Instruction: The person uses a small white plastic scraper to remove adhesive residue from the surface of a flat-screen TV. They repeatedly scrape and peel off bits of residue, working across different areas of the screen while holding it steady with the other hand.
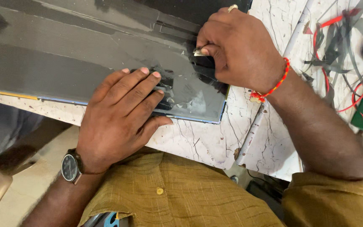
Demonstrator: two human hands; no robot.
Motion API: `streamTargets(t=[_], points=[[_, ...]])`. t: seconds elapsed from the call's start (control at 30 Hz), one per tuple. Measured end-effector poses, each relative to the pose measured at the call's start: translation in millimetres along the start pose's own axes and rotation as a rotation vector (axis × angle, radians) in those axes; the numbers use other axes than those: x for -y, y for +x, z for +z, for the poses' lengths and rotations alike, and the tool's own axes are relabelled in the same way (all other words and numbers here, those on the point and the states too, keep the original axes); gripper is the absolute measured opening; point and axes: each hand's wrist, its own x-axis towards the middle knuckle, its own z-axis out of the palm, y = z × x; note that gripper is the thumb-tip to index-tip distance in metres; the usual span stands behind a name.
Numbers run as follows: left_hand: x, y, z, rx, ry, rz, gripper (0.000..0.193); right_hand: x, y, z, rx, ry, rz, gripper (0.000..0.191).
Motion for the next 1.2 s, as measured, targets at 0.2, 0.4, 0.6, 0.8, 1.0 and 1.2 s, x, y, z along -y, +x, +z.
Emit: streamTargets(t=[0.2,0.4,0.6,0.8,1.0,1.2], points=[[3,-2,1,0.016,0.007,-0.006,0.048,13,-4,10,-0.073,0.031,0.128,0.012],[5,-4,1,0.017,0.0,0.0,0.049,22,-5,17,-0.124,0.028,0.242,0.012],[9,-7,0,0.011,0.009,0.013,0.049,32,-2,23,-0.165,0.039,0.282,0.011],[13,-12,-2,0.006,-0.003,0.015,0.048,46,-1,28,-0.213,0.022,0.362,0.011],[17,-16,-3,-0.004,-0.014,0.026,0.048,61,1,35,-0.276,0.115,0.494,0.012],[17,-19,-4,-0.009,-0.018,0.03,0.047,75,4,46,-0.361,0.124,0.583,0.01]])
